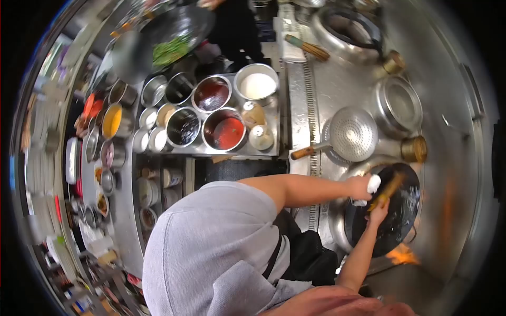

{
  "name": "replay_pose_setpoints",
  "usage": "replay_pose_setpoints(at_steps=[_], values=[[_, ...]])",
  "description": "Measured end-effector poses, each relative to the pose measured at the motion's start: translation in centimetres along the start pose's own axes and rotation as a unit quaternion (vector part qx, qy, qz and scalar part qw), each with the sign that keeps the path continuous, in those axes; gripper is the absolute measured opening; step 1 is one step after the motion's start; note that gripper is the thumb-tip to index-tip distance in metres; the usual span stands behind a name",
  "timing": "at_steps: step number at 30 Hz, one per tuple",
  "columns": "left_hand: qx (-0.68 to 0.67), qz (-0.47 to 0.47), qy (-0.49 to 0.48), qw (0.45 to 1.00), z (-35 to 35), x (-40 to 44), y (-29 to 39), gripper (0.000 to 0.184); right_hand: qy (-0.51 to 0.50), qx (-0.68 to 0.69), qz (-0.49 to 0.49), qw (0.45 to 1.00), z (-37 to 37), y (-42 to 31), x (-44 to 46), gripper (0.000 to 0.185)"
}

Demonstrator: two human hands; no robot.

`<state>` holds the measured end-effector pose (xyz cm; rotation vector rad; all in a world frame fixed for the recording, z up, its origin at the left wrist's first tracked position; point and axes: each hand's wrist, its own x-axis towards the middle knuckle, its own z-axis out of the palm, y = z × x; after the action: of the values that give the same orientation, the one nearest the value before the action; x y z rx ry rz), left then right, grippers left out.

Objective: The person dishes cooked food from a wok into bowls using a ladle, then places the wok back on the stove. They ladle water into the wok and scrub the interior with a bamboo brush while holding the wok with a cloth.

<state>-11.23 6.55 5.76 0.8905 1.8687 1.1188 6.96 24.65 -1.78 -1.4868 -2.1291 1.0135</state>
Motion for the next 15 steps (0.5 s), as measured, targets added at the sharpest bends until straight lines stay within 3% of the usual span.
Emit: replay_pose_setpoints(at_steps=[1,3,4,5,6,7,8,9,10,12,14,15], values=[[-0.019,0.012,-0.013,1.0,-0.1,0.2,-0.6,0.092,-0.059,0.032,-0.067,0.996,-1.1,-0.8,-3.4,0.045],[-0.021,-0.017,0.02,0.999,0.4,0.5,-0.8,0.1,-0.198,-0.036,-0.074,0.977,-6.8,-1.9,-10.1,0.048],[-0.057,-0.05,-0.043,0.996,1.9,2.1,-1.9,0.102,-0.226,-0.108,-0.063,0.966,-10.2,-2.0,-12.5,0.051],[-0.045,-0.072,-0.037,0.996,0.6,0.9,0.7,0.097,-0.256,-0.181,-0.057,0.948,-13.7,-2.0,-14.7,0.054],[-0.035,-0.06,0.019,0.997,0.5,0.1,2.1,0.091,-0.267,-0.224,0.012,0.937,-16.5,-4.7,-15.9,0.057],[-0.019,-0.082,-0.012,0.996,0.4,0.6,2.5,0.08,-0.255,-0.311,0.066,0.913,-18.5,-3.3,-14.8,0.06],[0.003,-0.037,-0.03,0.999,0.9,1.7,0.9,0.091,-0.206,-0.388,0.026,0.898,-19.7,-1.4,-12.7,0.06],[-0.002,0.002,-0.003,1.0,0.4,1.1,1.7,0.075,-0.173,-0.426,0.072,0.885,-20.1,-3.7,-10.6,0.058],[-0.011,0.015,-0.036,0.999,-0.5,1.4,2.2,0.07,-0.091,-0.42,0.048,0.902,-19.1,-1.5,-7.1,0.055],[-0.015,0.021,-0.067,0.997,-1.1,1.5,2.0,0.065,0.002,-0.356,0.114,0.928,-14.2,-3.1,-2.6,0.056],[0.016,0.006,-0.023,1.0,-0.8,2.0,1.0,0.061,0.058,-0.241,0.168,0.954,-6.9,-3.5,-2.5,0.057],[0.019,0.01,-0.01,1.0,-0.9,1.5,1.5,0.064,0.088,-0.228,0.128,0.961,-4.0,-2.8,-3.1,0.059]])
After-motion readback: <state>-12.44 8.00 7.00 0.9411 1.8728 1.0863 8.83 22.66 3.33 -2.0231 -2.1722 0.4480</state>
